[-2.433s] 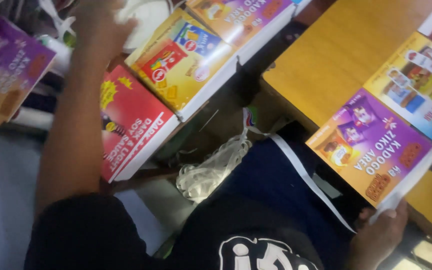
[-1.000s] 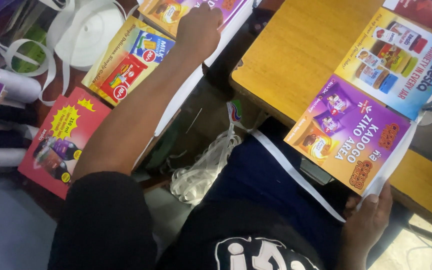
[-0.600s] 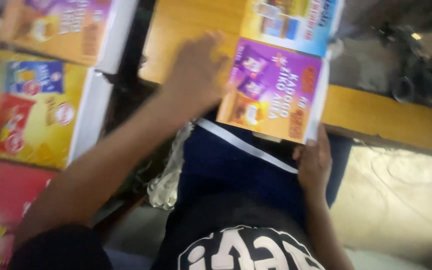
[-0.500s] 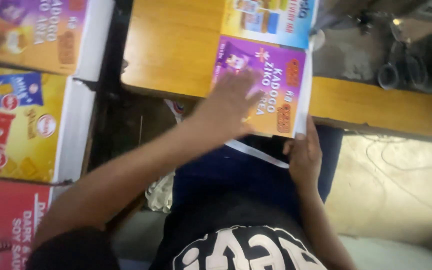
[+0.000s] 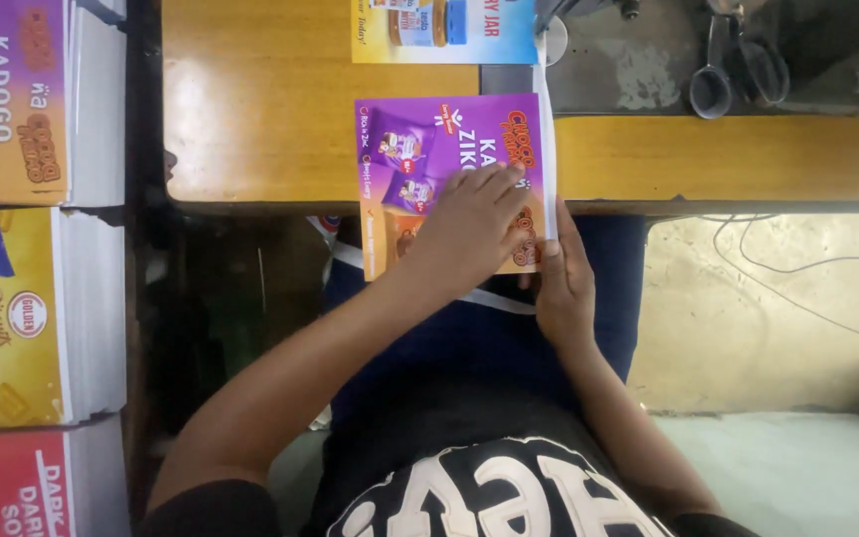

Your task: The person sews a white ribbon onto the edges of several small cardboard boxes using a sewing machine. They handle each box individually, guiding it under the needle to attach the ribbon, then move the finished box aside to the left.

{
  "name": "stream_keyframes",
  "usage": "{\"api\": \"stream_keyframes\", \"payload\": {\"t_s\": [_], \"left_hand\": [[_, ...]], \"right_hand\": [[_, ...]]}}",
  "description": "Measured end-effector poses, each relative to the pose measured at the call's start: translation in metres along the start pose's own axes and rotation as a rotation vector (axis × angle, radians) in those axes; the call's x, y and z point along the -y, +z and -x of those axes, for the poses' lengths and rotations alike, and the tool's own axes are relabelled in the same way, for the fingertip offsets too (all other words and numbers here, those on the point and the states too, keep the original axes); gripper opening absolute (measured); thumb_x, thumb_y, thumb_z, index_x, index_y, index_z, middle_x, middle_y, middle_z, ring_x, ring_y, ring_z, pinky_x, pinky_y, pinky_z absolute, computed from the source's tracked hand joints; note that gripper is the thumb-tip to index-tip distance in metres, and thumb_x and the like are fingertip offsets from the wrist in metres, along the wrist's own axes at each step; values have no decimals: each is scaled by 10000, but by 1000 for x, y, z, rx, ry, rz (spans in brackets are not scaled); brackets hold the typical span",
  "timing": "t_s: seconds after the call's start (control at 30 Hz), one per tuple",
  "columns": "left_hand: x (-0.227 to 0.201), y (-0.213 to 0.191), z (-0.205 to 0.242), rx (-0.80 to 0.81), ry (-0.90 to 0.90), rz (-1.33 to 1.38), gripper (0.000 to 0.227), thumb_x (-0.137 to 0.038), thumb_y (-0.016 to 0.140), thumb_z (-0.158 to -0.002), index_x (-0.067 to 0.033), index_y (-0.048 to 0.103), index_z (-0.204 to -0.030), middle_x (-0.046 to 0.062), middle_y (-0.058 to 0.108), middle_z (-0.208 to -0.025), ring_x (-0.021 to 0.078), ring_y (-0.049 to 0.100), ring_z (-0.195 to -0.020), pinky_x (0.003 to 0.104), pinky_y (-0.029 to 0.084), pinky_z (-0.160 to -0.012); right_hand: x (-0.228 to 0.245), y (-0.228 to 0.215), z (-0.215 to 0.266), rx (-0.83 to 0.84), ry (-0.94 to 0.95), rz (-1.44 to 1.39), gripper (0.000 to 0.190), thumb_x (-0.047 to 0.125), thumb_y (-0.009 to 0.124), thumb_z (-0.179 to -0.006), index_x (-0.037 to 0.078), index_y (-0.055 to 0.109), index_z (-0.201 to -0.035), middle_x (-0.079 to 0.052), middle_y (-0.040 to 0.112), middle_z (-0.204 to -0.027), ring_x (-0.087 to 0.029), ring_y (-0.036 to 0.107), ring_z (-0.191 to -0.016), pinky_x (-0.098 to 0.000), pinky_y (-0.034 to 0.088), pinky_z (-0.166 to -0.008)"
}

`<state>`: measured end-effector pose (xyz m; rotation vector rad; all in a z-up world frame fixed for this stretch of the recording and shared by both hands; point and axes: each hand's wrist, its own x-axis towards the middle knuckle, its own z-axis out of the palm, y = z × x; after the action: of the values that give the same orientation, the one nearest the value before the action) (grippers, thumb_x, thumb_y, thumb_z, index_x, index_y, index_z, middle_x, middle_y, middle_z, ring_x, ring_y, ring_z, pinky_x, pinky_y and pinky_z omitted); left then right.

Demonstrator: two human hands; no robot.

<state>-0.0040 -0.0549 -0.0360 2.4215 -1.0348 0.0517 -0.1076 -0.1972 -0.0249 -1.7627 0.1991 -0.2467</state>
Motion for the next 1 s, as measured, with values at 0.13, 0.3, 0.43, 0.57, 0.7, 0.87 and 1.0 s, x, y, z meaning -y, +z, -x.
{"api": "stream_keyframes", "payload": {"t_s": [0.13, 0.3, 0.43, 0.57, 0.7, 0.87, 1.0], "left_hand": [[36, 15, -19, -76, 71, 33, 386, -436, 680, -990, -172, 694, -1270, 59, 689, -1280, 362, 600, -1340, 571, 418, -1107], [52, 27, -38, -175, 141, 45, 289, -260, 775, -951, -160, 683, -1206, 62, 617, -1233, 386, 622, -1294, 547, 521, -1007], [41, 7, -38, -199, 119, 50, 301, -235, 795, -980, -111, 673, -1226, 152, 558, -1445, 449, 540, -1421, 575, 503, -1090], [46, 15, -42, -203, 119, -23, 304, -288, 742, -1026, -146, 638, -1274, 125, 570, -1441, 406, 538, -1432, 545, 486, -1096], [49, 20, -51, -187, 120, -81, 356, -284, 690, -1062, -145, 586, -1373, 123, 575, -1416, 366, 600, -1351, 520, 505, -1045], [31, -17, -54, -36, 69, -152, 535, -153, 657, -1111, -211, 482, -1612, 94, 268, -1753, 331, 547, -1408, 509, 487, -1109], [38, -8, -54, -47, 94, -171, 396, -177, 598, -1112, -176, 583, -1508, 3, 377, -1712, 295, 501, -1356, 489, 462, -1072]], "right_hand": [[2, 1, 1, -13, -30, 31, 585, 355, 476, -1150, 30, 463, -1635, -157, 701, -914, -218, 710, -676, -324, 560, -576], [9, 1, 1, -4, -7, 13, 575, 348, 415, -1162, 43, 439, -1648, -132, 692, -843, -196, 703, -634, -296, 555, -538], [-3, -1, 0, 15, 6, 10, 614, 394, 375, -1169, 35, 408, -1667, -99, 669, -790, -168, 664, -593, -264, 497, -496], [-17, -1, 0, 6, -14, 23, 552, 305, 414, -1174, 42, 426, -1659, -127, 679, -858, -180, 690, -630, -281, 535, -519], [4, 0, 2, -2, -39, 145, 523, 257, 428, -1173, 39, 454, -1648, -93, 636, -735, -197, 687, -584, -310, 530, -534], [-14, -9, 3, 67, 109, 372, 549, 355, 405, -1159, 206, 389, -1687, -52, 726, -877, -143, 627, -629, -307, 514, -567], [-20, -9, 4, 56, -7, 494, 522, 294, 391, -1175, 166, 428, -1680, -3, 671, -698, -161, 626, -563, -326, 466, -560]]}}
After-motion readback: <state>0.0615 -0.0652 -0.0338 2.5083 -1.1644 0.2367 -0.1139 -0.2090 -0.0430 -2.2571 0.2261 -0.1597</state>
